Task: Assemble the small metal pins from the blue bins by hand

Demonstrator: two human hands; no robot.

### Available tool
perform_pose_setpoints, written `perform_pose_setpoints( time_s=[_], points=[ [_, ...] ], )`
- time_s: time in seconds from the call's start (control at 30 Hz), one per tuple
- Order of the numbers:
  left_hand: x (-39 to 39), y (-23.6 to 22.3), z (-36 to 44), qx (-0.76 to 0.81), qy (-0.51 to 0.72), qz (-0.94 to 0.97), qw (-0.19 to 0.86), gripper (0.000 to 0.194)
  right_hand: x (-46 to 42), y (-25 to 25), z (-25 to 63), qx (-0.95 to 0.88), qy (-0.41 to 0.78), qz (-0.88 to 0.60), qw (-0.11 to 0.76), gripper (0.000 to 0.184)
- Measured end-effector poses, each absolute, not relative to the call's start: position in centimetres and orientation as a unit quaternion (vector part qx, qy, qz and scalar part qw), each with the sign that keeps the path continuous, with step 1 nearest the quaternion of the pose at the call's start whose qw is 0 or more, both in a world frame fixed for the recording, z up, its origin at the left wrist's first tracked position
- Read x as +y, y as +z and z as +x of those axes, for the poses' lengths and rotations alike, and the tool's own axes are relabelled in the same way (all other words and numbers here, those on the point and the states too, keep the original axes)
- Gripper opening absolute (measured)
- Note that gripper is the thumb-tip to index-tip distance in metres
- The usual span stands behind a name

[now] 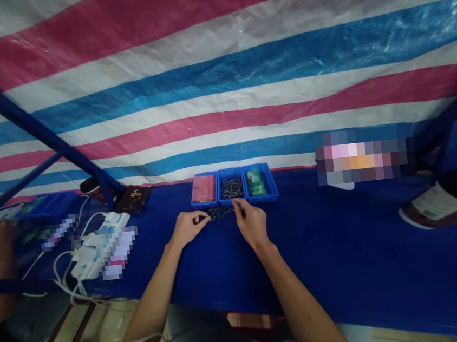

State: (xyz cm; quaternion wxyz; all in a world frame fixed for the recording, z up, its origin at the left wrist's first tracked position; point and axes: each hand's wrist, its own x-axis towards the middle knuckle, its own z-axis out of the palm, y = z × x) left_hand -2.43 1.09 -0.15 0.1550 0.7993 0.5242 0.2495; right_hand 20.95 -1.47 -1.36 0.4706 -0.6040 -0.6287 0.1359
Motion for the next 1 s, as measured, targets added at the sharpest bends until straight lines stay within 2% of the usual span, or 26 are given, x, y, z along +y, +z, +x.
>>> perform_pose_setpoints(
  time_s=[0.4, 0.63, 0.77, 1.0],
  points=[
    [0.9, 0.3, -1.5, 0.542, 0.202, 0.8, 0.161, 0.019, -1.5, -1.9, 20.5, -0.691, 0.161, -0.56, 0.428, 0.027],
    [0.8, -0.1, -1.6, 0.538, 0.27, 0.783, 0.153, 0.02, -1.7, -1.8, 20.4, -0.712, 0.186, -0.534, 0.417, 0.024],
    [0.6, -0.6, -1.5, 0.504, 0.329, 0.779, 0.175, 0.024, -2.0, -1.7, 19.9, -0.757, 0.213, -0.491, 0.374, 0.023],
    [0.2, -1.0, -0.8, 0.437, 0.361, 0.796, 0.213, 0.023, -2.3, -1.6, 19.4, -0.775, 0.237, -0.472, 0.346, 0.028]
  ],
)
